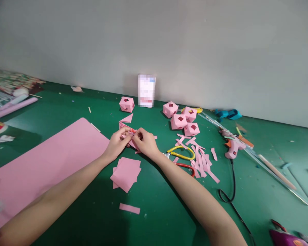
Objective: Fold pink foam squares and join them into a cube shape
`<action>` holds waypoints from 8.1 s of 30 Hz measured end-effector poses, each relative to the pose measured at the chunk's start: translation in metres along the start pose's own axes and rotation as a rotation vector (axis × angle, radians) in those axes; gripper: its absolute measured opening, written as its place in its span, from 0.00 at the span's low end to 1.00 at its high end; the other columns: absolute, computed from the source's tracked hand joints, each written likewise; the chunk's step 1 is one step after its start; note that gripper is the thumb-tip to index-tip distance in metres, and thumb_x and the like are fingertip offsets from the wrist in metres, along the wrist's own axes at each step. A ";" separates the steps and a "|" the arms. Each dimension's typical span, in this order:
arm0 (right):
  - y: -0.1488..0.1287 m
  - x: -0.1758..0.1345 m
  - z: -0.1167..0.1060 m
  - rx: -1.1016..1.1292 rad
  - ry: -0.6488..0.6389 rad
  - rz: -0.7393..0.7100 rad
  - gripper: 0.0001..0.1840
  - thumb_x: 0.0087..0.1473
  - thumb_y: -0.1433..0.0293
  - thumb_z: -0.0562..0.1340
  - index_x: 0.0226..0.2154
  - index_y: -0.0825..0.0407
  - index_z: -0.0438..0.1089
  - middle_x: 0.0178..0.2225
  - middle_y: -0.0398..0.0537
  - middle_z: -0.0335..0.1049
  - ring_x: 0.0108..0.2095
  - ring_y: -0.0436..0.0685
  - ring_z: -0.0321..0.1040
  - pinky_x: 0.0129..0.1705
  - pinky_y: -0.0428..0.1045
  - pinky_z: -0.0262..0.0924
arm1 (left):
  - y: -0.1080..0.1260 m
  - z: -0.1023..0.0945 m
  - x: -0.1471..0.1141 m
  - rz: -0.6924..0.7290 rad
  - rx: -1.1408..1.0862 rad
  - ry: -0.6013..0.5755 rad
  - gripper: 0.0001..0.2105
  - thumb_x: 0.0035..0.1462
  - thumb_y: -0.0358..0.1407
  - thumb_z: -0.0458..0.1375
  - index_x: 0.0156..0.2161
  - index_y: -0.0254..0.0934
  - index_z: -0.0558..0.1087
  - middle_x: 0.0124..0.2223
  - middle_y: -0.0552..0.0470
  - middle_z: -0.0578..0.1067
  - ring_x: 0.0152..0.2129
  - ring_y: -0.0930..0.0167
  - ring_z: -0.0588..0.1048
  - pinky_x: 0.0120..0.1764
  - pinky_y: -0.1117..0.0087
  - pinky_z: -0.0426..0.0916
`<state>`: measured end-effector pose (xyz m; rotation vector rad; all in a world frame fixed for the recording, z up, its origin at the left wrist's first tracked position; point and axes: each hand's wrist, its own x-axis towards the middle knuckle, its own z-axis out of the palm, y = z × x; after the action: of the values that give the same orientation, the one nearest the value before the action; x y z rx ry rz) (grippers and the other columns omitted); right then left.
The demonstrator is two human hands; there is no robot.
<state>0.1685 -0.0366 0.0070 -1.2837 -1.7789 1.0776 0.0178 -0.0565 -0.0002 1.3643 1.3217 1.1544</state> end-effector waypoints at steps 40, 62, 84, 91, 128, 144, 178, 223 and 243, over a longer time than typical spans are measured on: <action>0.002 0.001 0.001 -0.024 0.001 0.019 0.10 0.56 0.62 0.55 0.28 0.49 0.63 0.22 0.39 0.62 0.25 0.50 0.61 0.26 0.45 0.55 | 0.007 0.001 -0.001 -0.001 -0.037 0.006 0.07 0.55 0.33 0.58 0.40 0.38 0.73 0.25 0.59 0.67 0.18 0.75 0.70 0.24 0.75 0.68; 0.002 0.000 0.001 0.016 -0.021 0.066 0.08 0.55 0.62 0.56 0.30 0.49 0.64 0.23 0.39 0.62 0.23 0.50 0.62 0.21 0.44 0.56 | 0.000 0.001 0.000 0.027 0.047 0.007 0.06 0.57 0.34 0.57 0.41 0.39 0.71 0.29 0.57 0.72 0.18 0.75 0.72 0.25 0.74 0.68; 0.007 0.002 0.002 -0.018 -0.008 0.018 0.09 0.56 0.63 0.56 0.29 0.50 0.64 0.23 0.38 0.63 0.24 0.50 0.61 0.25 0.45 0.53 | 0.001 0.001 -0.001 0.027 0.050 -0.002 0.07 0.57 0.33 0.56 0.41 0.38 0.71 0.28 0.58 0.70 0.18 0.75 0.72 0.26 0.74 0.69; 0.011 0.002 0.002 0.023 0.008 -0.028 0.11 0.59 0.61 0.55 0.29 0.50 0.61 0.22 0.37 0.63 0.22 0.49 0.59 0.26 0.45 0.52 | 0.002 0.001 0.000 0.010 -0.033 0.027 0.09 0.59 0.36 0.57 0.45 0.37 0.71 0.30 0.58 0.70 0.18 0.77 0.72 0.24 0.76 0.68; 0.010 0.003 0.002 0.094 -0.043 0.006 0.19 0.61 0.53 0.54 0.30 0.50 0.65 0.22 0.39 0.61 0.25 0.51 0.61 0.26 0.46 0.55 | 0.007 0.000 -0.001 -0.033 -0.250 0.045 0.17 0.54 0.36 0.61 0.49 0.39 0.69 0.26 0.62 0.65 0.16 0.79 0.66 0.22 0.76 0.63; 0.010 0.003 0.003 0.059 -0.037 0.001 0.20 0.62 0.53 0.53 0.27 0.50 0.62 0.21 0.39 0.59 0.24 0.50 0.59 0.25 0.45 0.53 | 0.006 0.000 0.000 -0.054 -0.278 0.043 0.16 0.55 0.37 0.60 0.48 0.37 0.68 0.26 0.60 0.66 0.17 0.78 0.66 0.21 0.76 0.63; 0.013 0.003 0.001 -0.032 -0.030 -0.051 0.18 0.62 0.57 0.54 0.26 0.50 0.60 0.22 0.38 0.60 0.24 0.49 0.56 0.28 0.46 0.47 | 0.003 0.001 0.001 -0.030 -0.188 0.024 0.10 0.57 0.36 0.58 0.44 0.37 0.72 0.25 0.58 0.69 0.17 0.77 0.68 0.22 0.76 0.62; 0.014 0.004 0.001 -0.051 -0.020 -0.060 0.19 0.62 0.57 0.54 0.25 0.50 0.59 0.20 0.37 0.57 0.21 0.49 0.53 0.25 0.46 0.45 | 0.001 0.001 -0.001 -0.026 -0.046 -0.033 0.09 0.60 0.37 0.56 0.43 0.37 0.72 0.28 0.57 0.70 0.19 0.77 0.72 0.25 0.77 0.69; 0.012 0.003 0.000 -0.057 -0.020 -0.051 0.18 0.62 0.57 0.54 0.25 0.50 0.59 0.20 0.37 0.58 0.21 0.49 0.53 0.26 0.46 0.46 | 0.001 0.001 -0.001 -0.024 -0.027 -0.035 0.09 0.60 0.38 0.55 0.44 0.38 0.72 0.29 0.57 0.72 0.20 0.76 0.73 0.26 0.76 0.69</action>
<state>0.1717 -0.0314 -0.0034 -1.2581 -1.8599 1.0211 0.0192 -0.0571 0.0001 1.3401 1.2902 1.1235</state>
